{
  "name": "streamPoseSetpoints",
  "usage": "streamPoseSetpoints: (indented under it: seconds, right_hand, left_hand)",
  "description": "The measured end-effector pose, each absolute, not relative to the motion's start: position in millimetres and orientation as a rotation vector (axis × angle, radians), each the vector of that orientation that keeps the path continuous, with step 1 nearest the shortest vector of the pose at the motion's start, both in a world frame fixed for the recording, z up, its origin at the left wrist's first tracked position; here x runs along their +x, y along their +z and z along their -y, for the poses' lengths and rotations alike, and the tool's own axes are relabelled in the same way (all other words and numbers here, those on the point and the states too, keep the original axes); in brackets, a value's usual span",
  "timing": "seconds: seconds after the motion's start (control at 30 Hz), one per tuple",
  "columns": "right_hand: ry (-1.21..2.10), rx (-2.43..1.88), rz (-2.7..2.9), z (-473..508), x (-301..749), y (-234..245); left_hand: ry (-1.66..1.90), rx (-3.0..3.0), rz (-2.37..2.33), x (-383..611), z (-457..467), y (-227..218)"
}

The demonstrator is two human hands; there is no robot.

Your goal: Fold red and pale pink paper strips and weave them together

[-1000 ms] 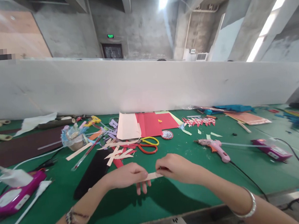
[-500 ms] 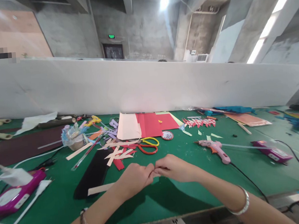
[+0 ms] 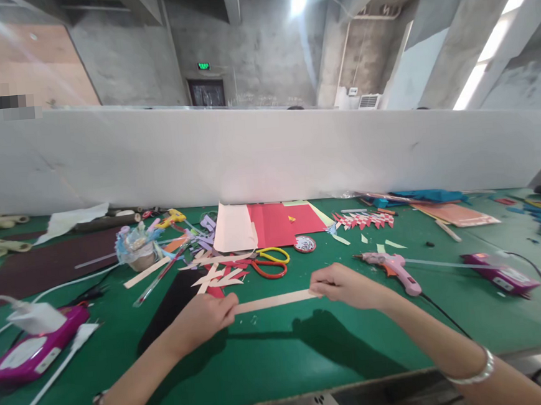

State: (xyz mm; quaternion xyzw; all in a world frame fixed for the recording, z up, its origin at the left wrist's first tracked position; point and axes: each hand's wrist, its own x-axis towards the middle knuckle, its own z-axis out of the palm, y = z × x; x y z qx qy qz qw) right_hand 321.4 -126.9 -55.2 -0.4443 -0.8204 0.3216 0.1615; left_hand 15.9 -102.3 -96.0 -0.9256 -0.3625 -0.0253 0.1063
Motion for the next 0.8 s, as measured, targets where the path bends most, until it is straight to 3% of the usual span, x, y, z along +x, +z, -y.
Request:
streamPoseSetpoints:
  seconds: [0.23,0.33,0.43,0.57,0.8]
  right_hand:
    - [0.791,-1.329,2.359,131,341,-48]
    - [0.746,-1.273,2.408,132,335,-49]
    - [0.708,-1.167,2.483,132,323,-48]
    - [0.640,-1.089,2.560,131,311,-45]
    - [0.083,-1.118,2.652,136,278,-46]
  left_hand:
    - [-0.027,-2.649,1.534,-29,87,-89]
    - [-0.293,-2.722,1.734,-13,96,-76]
    - [-0.597,-2.947,1.493,23,117,-61]
    - [-0.407,-3.247,1.408,64,137,-47]
    - [-0.367,-3.390,1.696,81,134,-45]
